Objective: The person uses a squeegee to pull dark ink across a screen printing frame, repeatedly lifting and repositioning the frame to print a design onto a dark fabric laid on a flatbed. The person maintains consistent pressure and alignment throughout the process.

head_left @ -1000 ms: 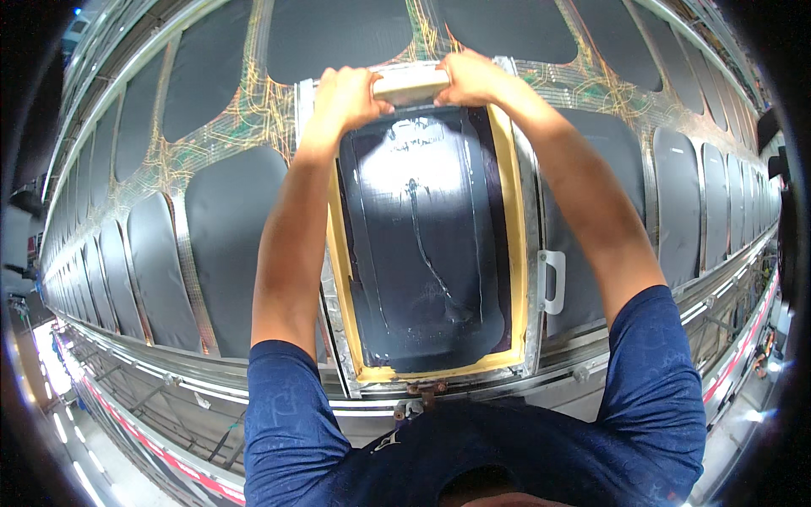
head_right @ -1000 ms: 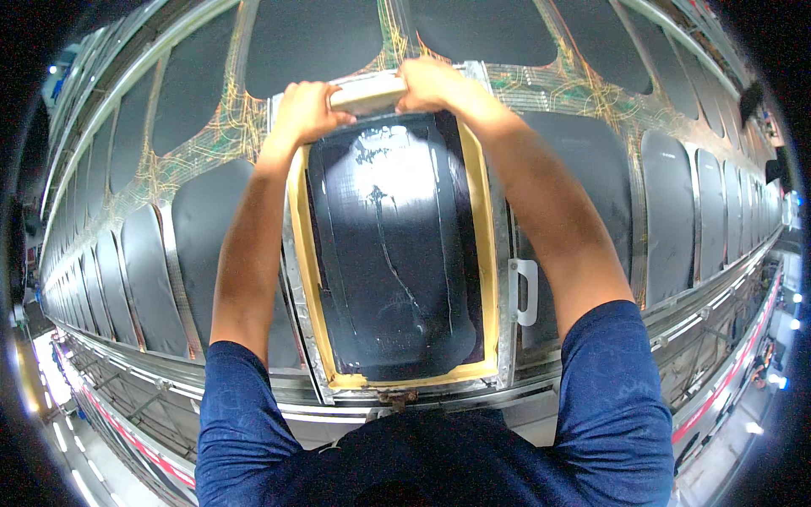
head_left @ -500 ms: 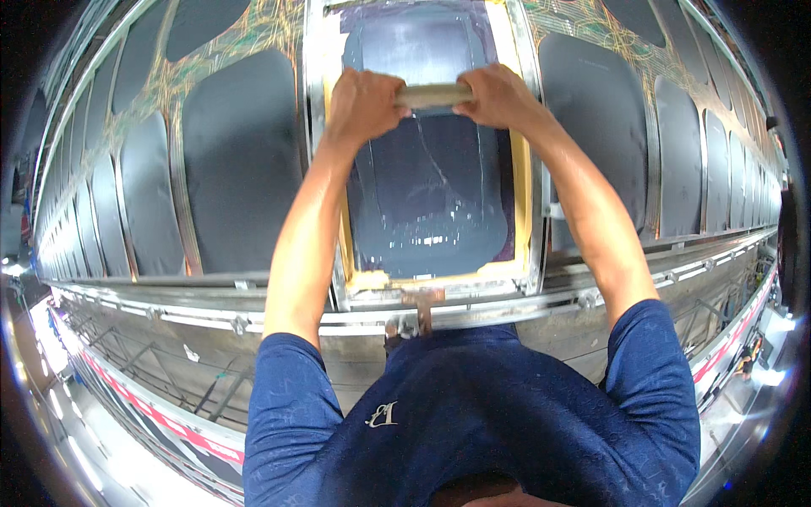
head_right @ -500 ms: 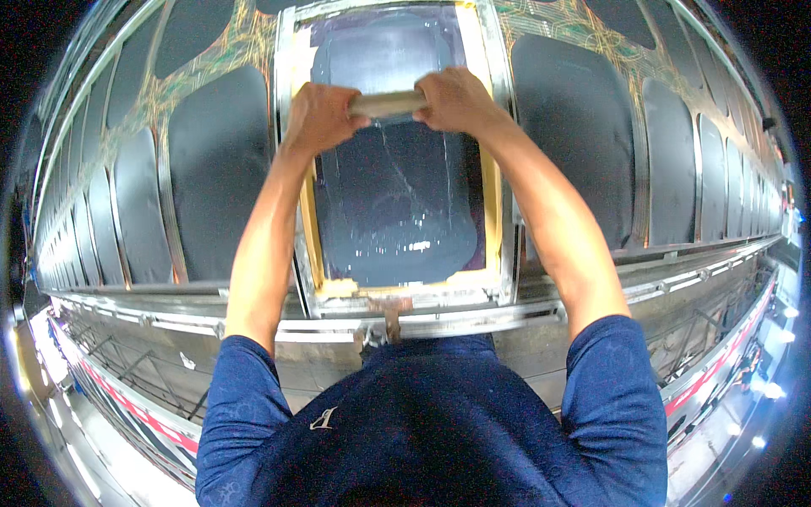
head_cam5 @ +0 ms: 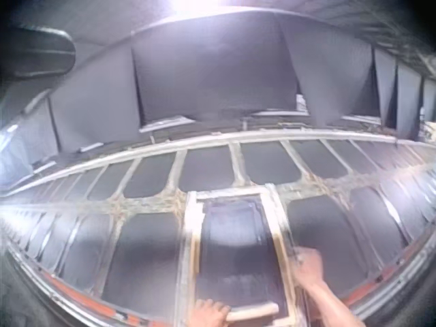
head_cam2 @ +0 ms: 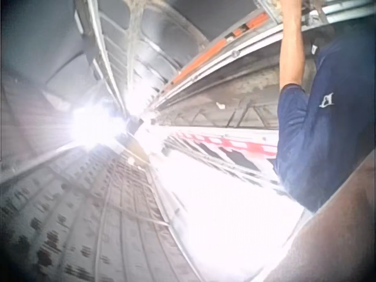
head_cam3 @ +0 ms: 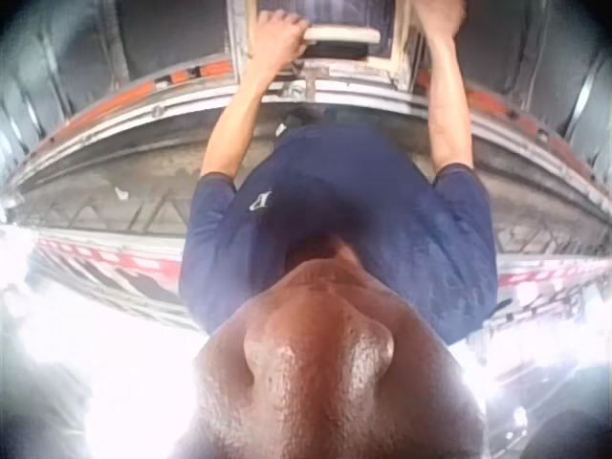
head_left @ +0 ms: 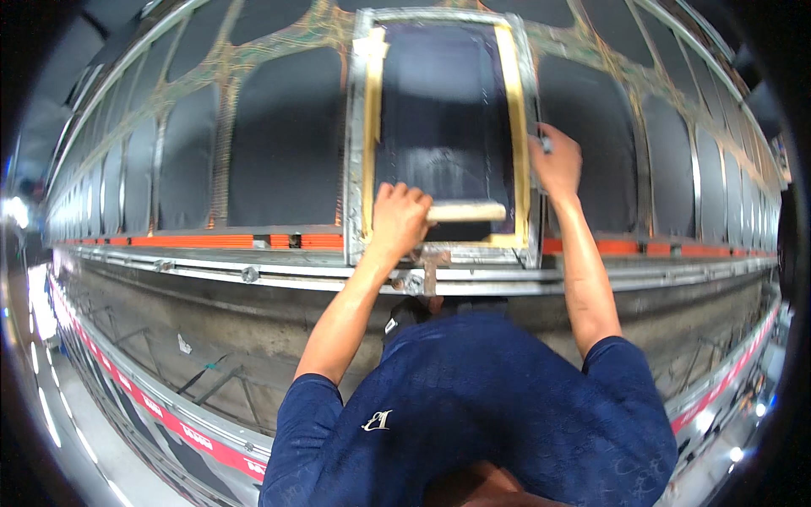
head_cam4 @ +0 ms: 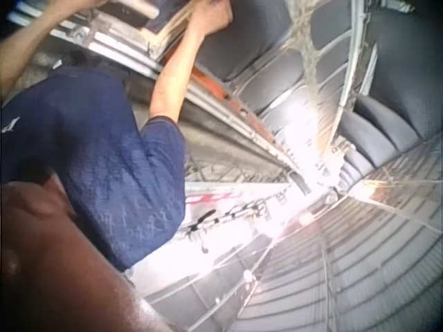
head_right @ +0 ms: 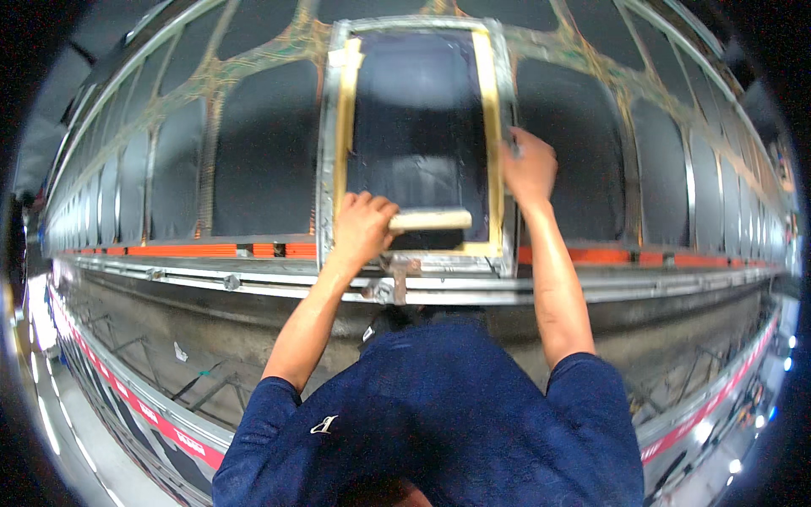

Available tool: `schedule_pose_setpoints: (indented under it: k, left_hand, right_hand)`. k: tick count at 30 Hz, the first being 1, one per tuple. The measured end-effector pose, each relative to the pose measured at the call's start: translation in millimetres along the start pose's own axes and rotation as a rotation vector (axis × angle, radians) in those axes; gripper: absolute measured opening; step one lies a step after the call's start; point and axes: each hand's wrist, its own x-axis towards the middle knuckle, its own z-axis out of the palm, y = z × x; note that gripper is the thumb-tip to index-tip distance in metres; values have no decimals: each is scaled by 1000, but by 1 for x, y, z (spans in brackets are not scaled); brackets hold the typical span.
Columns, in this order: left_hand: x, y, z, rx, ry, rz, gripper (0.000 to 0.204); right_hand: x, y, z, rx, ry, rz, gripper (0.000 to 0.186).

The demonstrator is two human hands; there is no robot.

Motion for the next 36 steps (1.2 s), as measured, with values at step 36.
schedule_pose_setpoints:
  k: [36]
  left_hand:
    - [-201,-268,-89,-67,66,35,43]
  right_hand:
    - [-20,-216,221,348,131,349,28]
